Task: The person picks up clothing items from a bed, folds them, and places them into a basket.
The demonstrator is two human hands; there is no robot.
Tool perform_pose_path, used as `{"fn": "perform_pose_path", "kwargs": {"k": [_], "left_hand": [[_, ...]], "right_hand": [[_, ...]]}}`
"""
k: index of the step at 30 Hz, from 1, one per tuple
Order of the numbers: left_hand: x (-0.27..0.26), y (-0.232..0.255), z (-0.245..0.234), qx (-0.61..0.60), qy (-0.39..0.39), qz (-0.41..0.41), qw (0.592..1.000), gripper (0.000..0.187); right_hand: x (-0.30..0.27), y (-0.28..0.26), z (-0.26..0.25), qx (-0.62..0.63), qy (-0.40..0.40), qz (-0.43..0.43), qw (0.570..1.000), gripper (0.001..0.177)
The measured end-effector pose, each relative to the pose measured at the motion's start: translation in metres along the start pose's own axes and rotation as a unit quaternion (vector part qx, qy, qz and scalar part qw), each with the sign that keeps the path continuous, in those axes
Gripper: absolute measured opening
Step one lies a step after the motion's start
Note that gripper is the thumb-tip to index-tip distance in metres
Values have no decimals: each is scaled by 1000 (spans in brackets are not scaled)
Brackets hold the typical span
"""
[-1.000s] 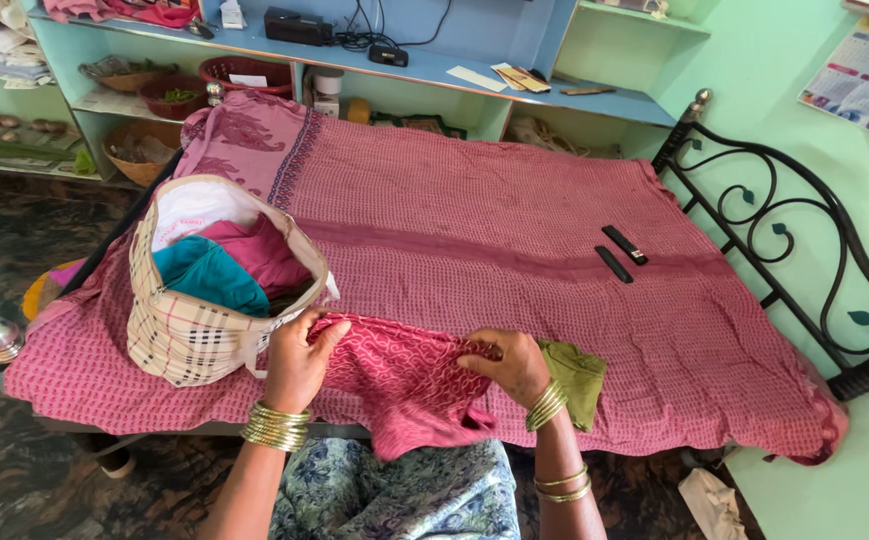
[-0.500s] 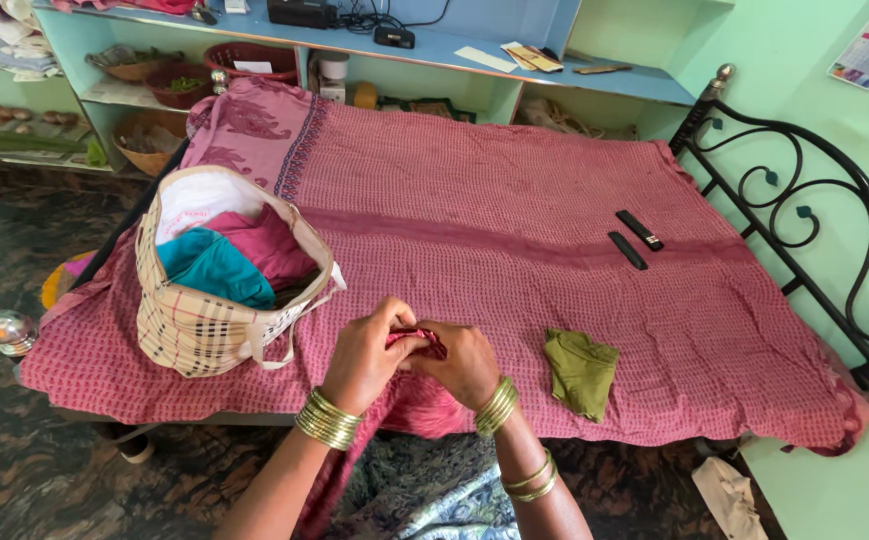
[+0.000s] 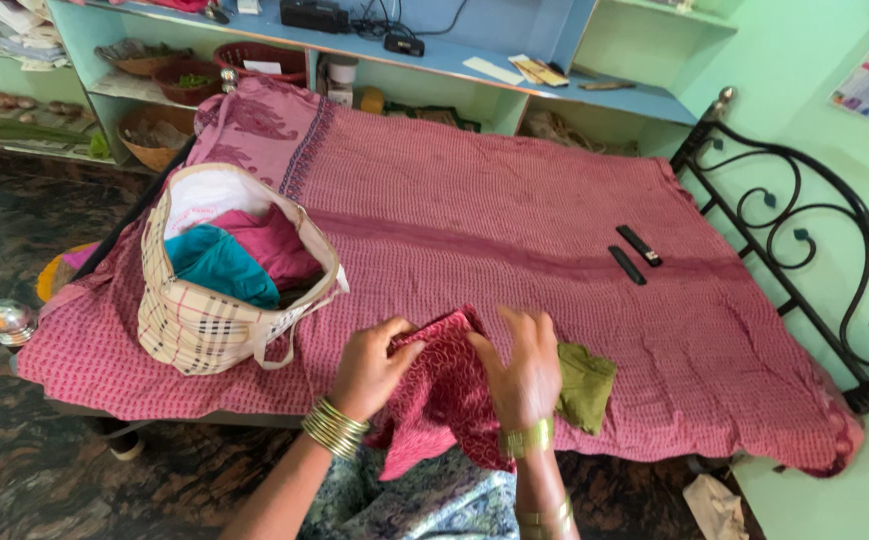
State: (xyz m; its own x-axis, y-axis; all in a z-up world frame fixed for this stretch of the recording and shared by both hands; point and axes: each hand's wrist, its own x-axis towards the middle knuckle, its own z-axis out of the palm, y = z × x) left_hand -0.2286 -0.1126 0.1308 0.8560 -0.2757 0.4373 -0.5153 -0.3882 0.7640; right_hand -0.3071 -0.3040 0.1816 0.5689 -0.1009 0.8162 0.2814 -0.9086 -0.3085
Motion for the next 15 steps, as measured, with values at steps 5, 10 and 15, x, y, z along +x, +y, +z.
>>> {"fn": "perform_pose_path", "kwargs": {"k": [5, 10, 15], "left_hand": [[-14, 21, 29, -17, 79, 118, 990, 12], [-51, 31, 75, 70, 23, 106, 992, 14], [-85, 13, 104, 179, 57, 193, 963, 26]], "right_hand": [[-43, 9, -2, 139, -191, 269, 934, 43], [-90, 53, 48, 455, -211, 459, 734, 35], [-104, 86, 70, 484, -134, 425, 753, 23]]}}
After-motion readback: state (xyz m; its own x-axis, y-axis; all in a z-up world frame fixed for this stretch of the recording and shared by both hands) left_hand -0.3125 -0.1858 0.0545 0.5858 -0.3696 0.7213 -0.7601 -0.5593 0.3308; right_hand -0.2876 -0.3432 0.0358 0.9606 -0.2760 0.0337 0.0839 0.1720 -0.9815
